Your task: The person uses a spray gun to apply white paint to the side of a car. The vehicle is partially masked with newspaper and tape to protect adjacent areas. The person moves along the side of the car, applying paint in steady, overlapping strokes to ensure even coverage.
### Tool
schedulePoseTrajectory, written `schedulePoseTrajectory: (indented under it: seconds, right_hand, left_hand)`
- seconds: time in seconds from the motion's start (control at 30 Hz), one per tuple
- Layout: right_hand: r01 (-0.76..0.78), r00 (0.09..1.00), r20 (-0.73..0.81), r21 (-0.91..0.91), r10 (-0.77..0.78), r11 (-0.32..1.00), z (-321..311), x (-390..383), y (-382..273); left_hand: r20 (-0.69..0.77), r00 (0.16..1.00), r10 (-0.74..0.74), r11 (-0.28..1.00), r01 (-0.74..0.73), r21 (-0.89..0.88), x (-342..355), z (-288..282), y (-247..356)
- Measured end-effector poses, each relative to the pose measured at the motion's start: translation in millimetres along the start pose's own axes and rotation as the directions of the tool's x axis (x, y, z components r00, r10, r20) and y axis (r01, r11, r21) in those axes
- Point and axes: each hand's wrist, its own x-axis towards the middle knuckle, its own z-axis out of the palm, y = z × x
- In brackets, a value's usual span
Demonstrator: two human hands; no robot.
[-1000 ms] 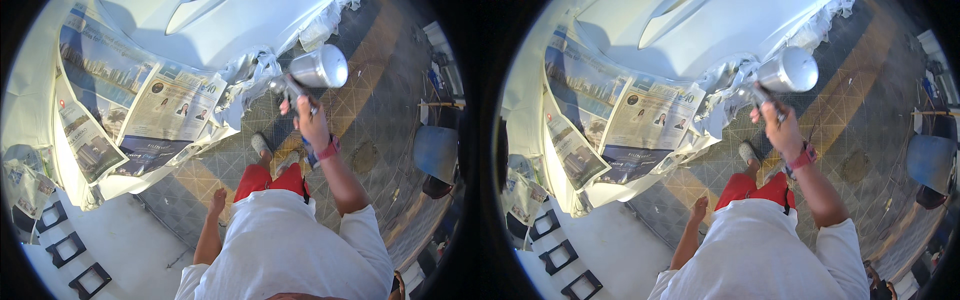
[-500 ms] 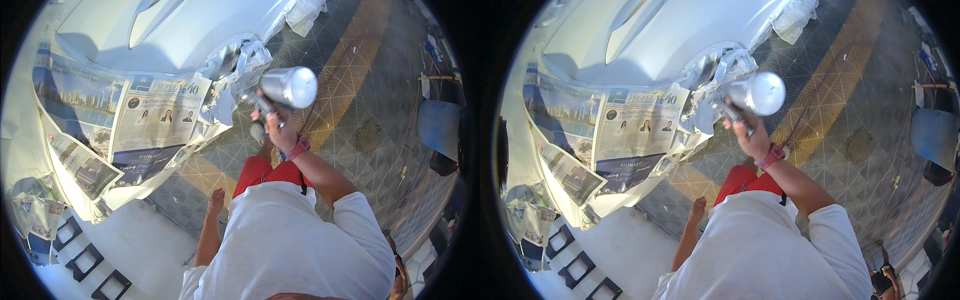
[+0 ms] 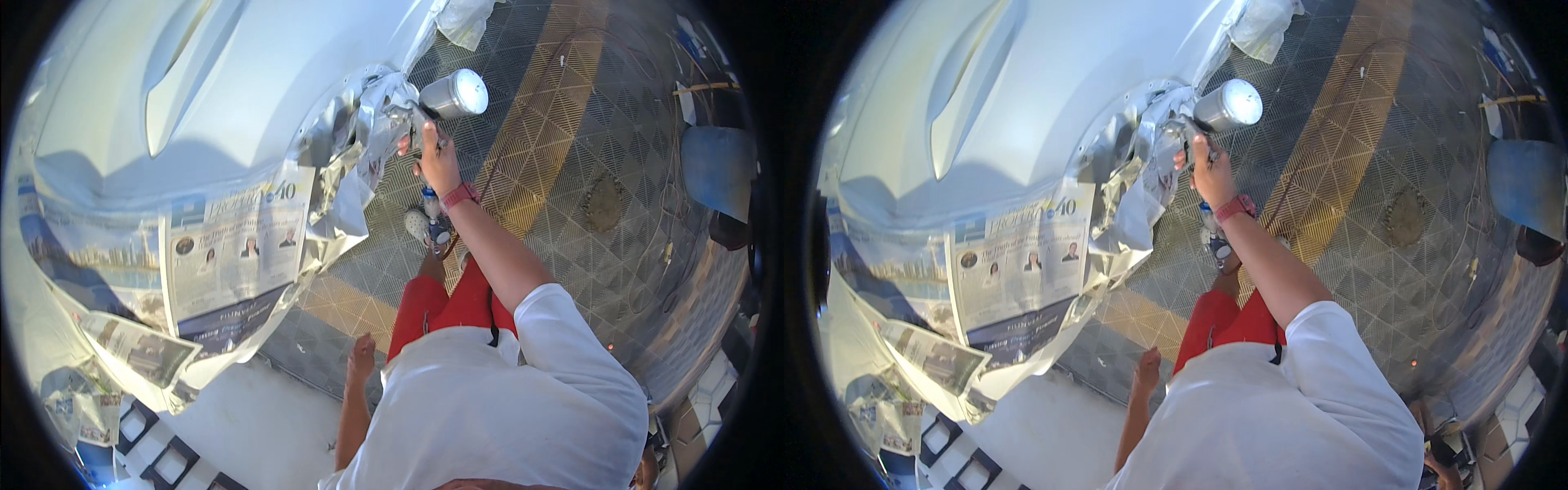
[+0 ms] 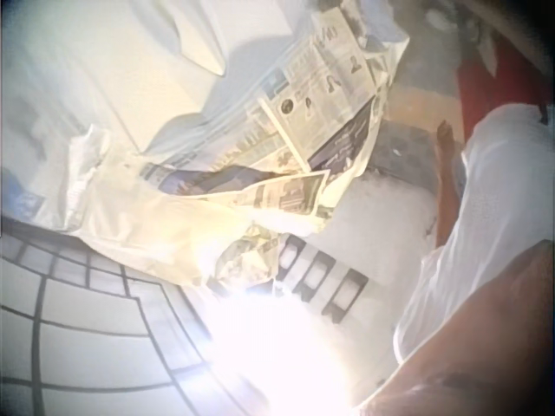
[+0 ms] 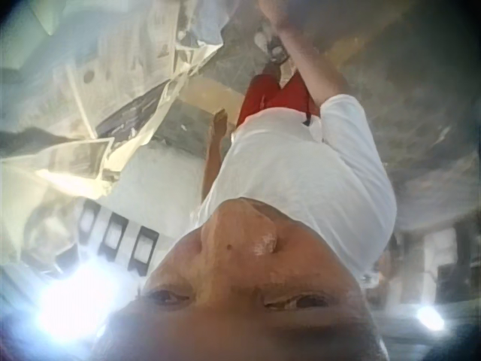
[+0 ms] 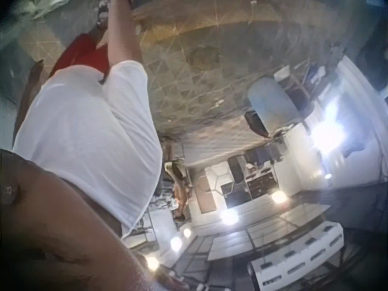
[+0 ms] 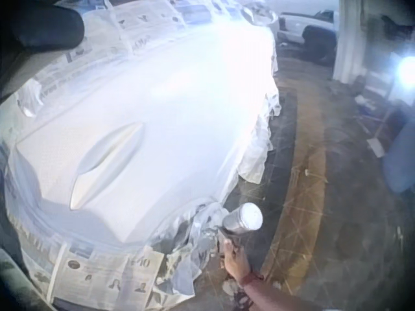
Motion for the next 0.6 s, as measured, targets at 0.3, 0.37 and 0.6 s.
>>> schedulePoseTrajectory:
  seconds: [0.3, 0.37, 0.6]
  right_hand:
    - [-0.082, 0.971, -0.227, -0.033, 0.073, 0.996, -26.7, 145.8, 76.6]
    - [-0.125, 0.944, -0.315, -0.066, 0.099, 0.99, -27.5, 165.4, 86.5]
    - [-0.067, 0.92, -0.391, -0.101, 0.022, 0.993, -19.0, 157.4, 68.7]
  left_hand:
    - [-0.002, 1.0, -0.008, 1.0, 0.008, -0.013, -2.8, 37.2, -56.0]
    - [-0.011, 1.0, -0.028, 0.997, 0.027, -0.069, -8.0, 43.8, -62.1]
    - [-0.031, 0.998, -0.049, 0.997, 0.047, -0.059, -19.6, 71.2, -66.9]
